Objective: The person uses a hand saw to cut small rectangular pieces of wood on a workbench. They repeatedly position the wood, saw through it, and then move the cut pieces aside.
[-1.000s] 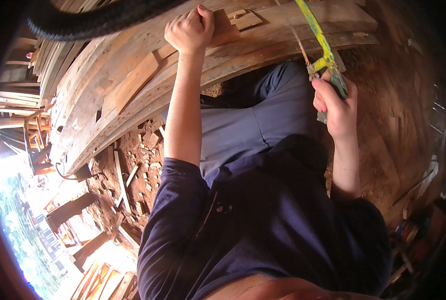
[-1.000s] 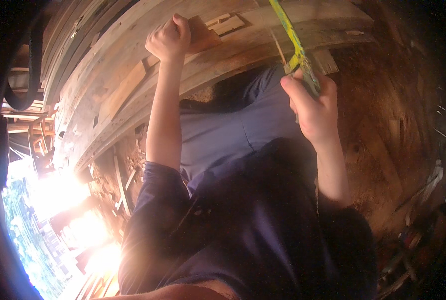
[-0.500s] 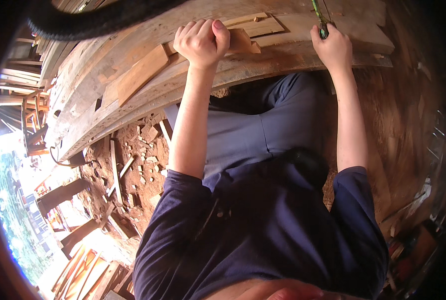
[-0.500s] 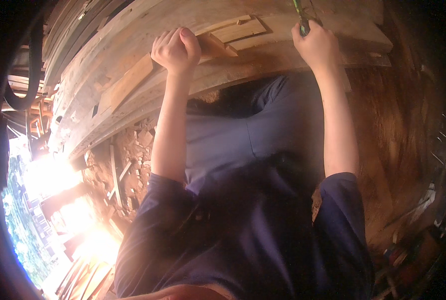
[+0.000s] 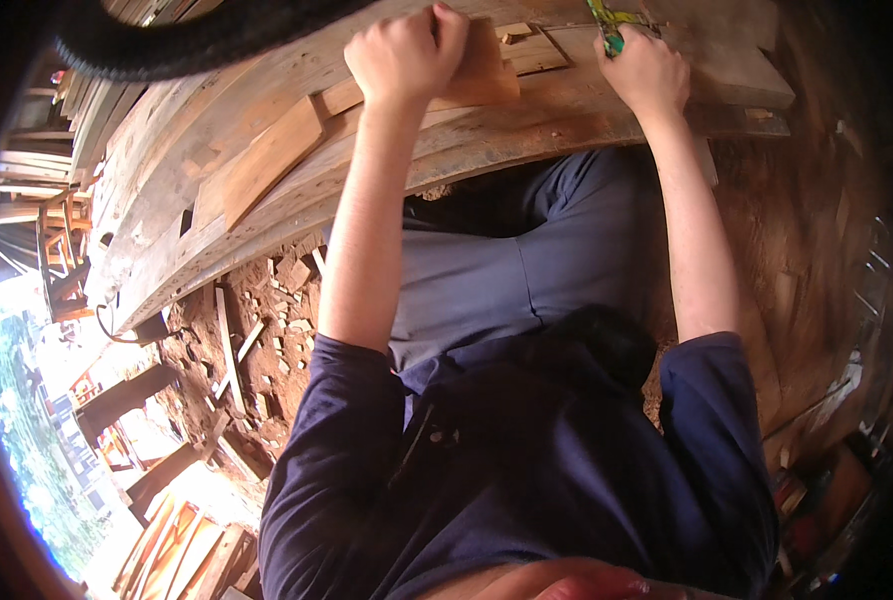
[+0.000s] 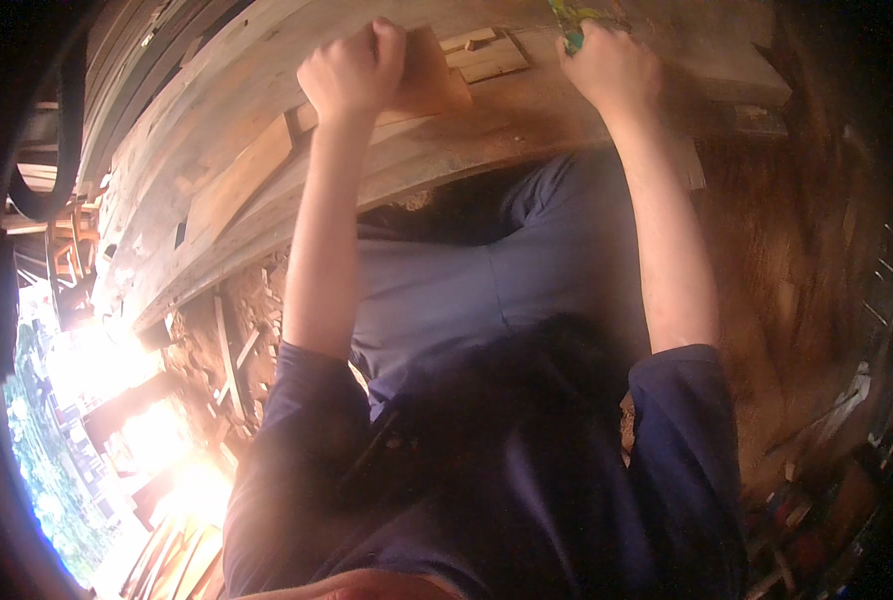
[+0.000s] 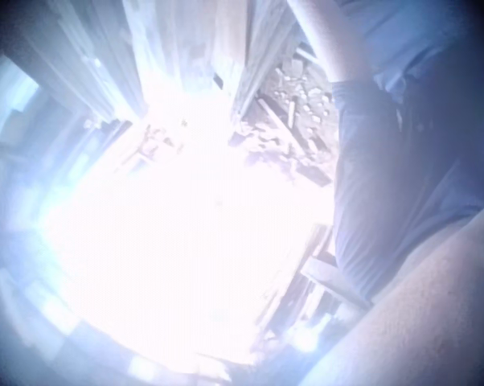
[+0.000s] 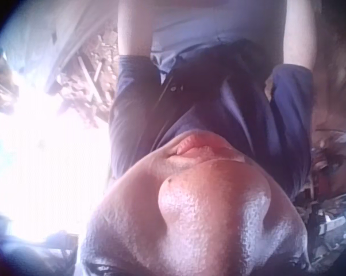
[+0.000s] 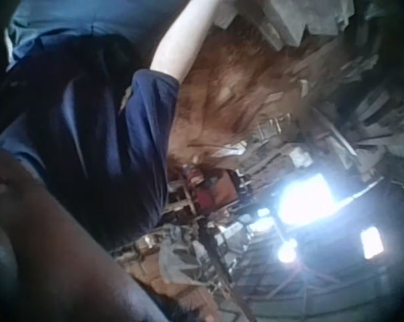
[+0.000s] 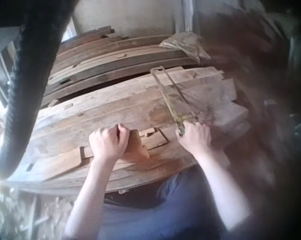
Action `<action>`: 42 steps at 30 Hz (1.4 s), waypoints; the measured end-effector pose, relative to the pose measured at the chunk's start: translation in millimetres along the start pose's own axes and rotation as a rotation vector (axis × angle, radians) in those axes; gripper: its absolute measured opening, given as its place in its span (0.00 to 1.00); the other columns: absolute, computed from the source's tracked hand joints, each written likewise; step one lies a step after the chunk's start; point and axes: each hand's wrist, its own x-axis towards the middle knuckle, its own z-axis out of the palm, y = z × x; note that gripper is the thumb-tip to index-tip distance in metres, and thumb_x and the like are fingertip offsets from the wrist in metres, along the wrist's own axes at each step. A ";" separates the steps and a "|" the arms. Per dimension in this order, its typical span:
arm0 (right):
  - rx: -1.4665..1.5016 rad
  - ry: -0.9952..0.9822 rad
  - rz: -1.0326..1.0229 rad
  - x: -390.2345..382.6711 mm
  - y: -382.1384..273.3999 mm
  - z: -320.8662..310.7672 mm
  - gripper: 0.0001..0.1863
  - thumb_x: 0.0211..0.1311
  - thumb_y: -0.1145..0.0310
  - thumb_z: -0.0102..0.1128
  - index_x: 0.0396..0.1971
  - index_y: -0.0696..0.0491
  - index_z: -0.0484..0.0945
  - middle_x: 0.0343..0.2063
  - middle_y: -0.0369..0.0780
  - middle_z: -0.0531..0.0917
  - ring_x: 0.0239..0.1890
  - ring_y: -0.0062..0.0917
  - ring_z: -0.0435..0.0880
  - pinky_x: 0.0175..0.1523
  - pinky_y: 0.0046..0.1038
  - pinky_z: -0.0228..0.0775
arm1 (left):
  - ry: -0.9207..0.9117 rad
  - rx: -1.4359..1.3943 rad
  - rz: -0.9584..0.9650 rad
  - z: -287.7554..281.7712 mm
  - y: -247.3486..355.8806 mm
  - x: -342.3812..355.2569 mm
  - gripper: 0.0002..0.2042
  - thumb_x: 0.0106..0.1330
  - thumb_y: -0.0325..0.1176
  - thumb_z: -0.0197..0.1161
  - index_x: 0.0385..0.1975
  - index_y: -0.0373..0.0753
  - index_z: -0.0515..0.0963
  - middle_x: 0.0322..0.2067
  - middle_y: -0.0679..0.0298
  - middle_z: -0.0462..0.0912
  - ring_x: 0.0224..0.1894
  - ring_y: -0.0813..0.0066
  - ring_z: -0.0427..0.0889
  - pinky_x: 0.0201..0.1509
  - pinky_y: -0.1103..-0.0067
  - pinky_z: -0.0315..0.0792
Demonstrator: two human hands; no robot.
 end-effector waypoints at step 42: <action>-0.088 -0.166 0.096 6.5 -13.8 -13.5 0.19 0.63 0.46 0.60 0.41 0.45 0.86 0.37 0.47 0.89 0.43 0.47 0.89 0.47 0.47 0.81 | -0.255 -0.280 -0.598 -100.7 -170.2 -62.3 0.21 0.60 0.49 0.75 0.49 0.45 0.88 0.41 0.59 0.87 0.40 0.64 0.84 0.45 0.69 0.77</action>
